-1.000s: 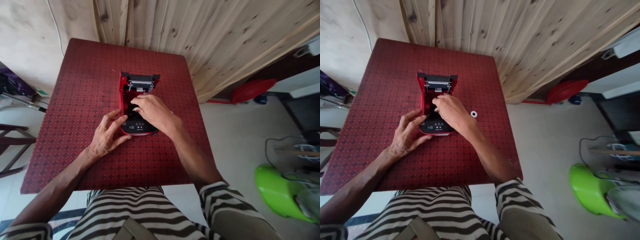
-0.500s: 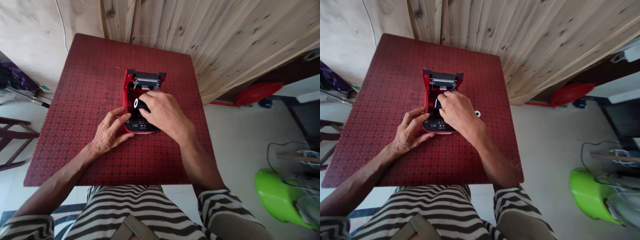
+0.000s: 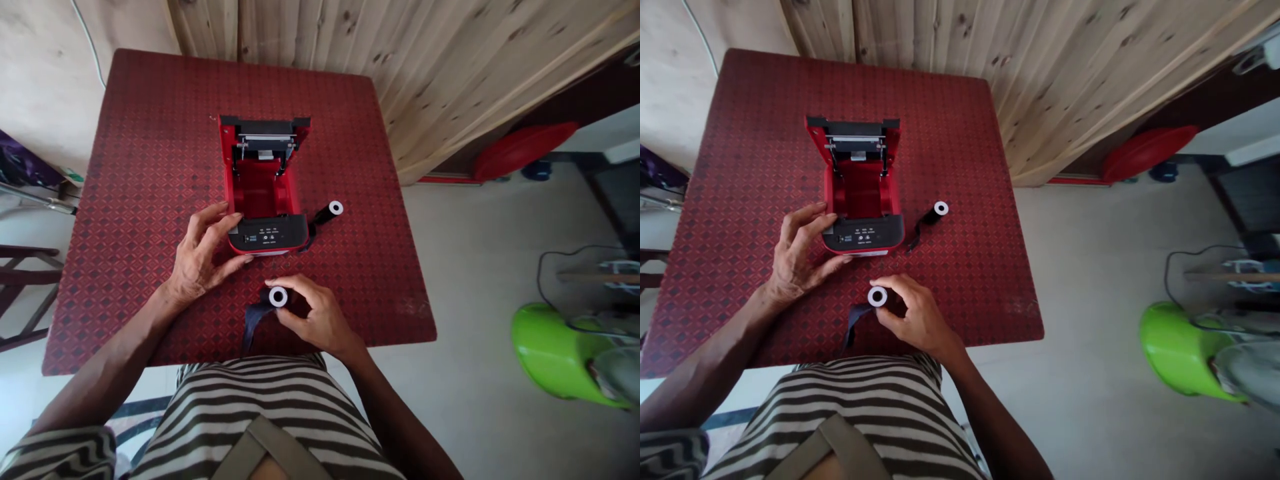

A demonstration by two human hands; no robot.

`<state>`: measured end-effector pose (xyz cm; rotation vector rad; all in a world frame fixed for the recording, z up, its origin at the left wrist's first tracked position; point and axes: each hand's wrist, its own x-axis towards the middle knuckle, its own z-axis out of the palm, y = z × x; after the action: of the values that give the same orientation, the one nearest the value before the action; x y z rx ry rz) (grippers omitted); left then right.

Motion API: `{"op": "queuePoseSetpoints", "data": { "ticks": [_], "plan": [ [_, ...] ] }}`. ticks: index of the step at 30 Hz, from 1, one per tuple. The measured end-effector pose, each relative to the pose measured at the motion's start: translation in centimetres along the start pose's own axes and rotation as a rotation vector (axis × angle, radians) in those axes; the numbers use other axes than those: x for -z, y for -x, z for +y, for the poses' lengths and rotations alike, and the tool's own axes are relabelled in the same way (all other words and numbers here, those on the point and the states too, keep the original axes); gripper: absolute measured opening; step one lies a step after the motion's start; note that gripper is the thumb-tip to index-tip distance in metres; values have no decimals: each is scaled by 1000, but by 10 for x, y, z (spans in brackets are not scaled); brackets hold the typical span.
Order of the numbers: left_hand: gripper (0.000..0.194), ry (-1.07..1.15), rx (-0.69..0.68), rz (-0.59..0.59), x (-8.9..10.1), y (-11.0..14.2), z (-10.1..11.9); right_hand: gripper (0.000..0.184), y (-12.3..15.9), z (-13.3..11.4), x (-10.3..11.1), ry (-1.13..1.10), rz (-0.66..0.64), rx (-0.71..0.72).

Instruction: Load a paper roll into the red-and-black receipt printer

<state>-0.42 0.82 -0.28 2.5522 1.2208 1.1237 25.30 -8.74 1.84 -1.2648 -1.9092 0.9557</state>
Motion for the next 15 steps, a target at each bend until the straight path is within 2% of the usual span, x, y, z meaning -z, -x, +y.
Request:
{"op": "queuePoseSetpoints", "data": {
  "ticks": [2,5,8,11,13,15],
  "plan": [
    [75,-5,-4,4,0,0,0,35,2,11,-11,9,35,-6],
    [74,6,-9,17,0,0,-1,34,1,16,-14,33,32,48],
    [72,6,4,6,0,0,-1,38,2,9,-3,46,-9,56],
    [71,-1,18,-8,0,0,-1,42,5,-1,22,35,-33,-26],
    [71,9,27,-4,1,0,-1,26,3,1,43,18,69,-93],
    [71,28,30,4,1,-1,0,13,-5,18,61,40,288,-168]
  ]
}}
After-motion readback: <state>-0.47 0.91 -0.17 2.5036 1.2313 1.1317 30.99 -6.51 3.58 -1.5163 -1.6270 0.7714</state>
